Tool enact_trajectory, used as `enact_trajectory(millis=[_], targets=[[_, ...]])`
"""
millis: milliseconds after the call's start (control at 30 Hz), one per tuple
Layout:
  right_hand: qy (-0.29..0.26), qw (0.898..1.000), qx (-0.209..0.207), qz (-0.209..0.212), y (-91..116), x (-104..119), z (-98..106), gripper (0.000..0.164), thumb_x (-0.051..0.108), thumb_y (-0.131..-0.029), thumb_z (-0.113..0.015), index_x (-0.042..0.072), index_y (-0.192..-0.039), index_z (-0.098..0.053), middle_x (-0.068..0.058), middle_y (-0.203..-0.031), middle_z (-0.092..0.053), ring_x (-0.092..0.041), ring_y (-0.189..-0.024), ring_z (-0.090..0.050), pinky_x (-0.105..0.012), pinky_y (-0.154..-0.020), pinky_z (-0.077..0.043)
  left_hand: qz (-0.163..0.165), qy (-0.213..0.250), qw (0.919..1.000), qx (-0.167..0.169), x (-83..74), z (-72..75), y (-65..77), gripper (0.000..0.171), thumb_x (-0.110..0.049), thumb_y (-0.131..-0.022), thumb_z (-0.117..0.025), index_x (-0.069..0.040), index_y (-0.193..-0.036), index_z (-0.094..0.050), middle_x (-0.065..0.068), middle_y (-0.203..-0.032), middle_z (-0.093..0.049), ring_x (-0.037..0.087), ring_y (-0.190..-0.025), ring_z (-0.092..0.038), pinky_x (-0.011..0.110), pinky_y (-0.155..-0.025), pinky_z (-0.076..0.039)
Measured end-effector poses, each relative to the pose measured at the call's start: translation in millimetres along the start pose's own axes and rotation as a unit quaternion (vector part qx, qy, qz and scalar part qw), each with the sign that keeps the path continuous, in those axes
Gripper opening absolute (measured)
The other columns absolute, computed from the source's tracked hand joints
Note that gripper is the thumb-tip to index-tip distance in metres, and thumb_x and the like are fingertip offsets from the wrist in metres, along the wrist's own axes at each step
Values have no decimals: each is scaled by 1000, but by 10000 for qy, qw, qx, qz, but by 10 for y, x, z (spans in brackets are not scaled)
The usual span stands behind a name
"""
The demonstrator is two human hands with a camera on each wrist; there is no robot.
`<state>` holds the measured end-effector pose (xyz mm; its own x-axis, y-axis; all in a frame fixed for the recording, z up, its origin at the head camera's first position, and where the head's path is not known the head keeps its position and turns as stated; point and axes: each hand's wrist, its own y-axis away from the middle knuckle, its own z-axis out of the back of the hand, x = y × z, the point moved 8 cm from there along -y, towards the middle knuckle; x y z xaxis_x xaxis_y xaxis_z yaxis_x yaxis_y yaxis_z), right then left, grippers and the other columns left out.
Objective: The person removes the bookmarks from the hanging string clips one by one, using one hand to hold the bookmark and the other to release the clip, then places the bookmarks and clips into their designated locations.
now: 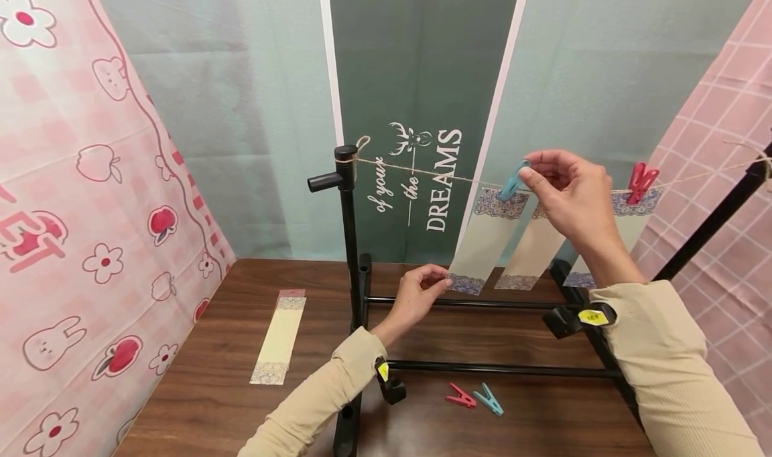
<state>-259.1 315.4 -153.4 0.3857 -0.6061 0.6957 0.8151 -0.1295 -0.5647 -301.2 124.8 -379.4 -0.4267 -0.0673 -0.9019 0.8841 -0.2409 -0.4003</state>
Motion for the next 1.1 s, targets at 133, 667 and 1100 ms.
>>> enact_trajectory(millis=[133,667,1100], targets=[[-61,9999,-122,46,-17,13,28,19,19,-90,-71,14,-107,-70,18,-86,-66,1,-76,-60,-9,-66,-43,14,-19,10000,0,2,6,-3,10,-8,-89,-71,-5,-98,-72,0,-91,-70,1,-77,-58,17,-74,-50],[-638,9956,-647,245,-34,39,107,20,6,-86,-74,5,-106,-72,12,-85,-69,-1,-71,-61,-8,-65,-46,-188,-152,9997,34,6,73,-25,8,-6,-87,-72,-5,-96,-72,-1,-88,-70,0,-74,-57,17,-69,-50],[-1830,9800,-682,381,47,20,147,29,-5,-82,-73,-7,-111,-67,-1,-91,-70,-8,-78,-64,-10,-69,-48,-106,-174,9997,105,19,138,11,6,-8,-88,-72,-6,-94,-72,-2,-84,-69,0,-71,-56,21,-68,-51]])
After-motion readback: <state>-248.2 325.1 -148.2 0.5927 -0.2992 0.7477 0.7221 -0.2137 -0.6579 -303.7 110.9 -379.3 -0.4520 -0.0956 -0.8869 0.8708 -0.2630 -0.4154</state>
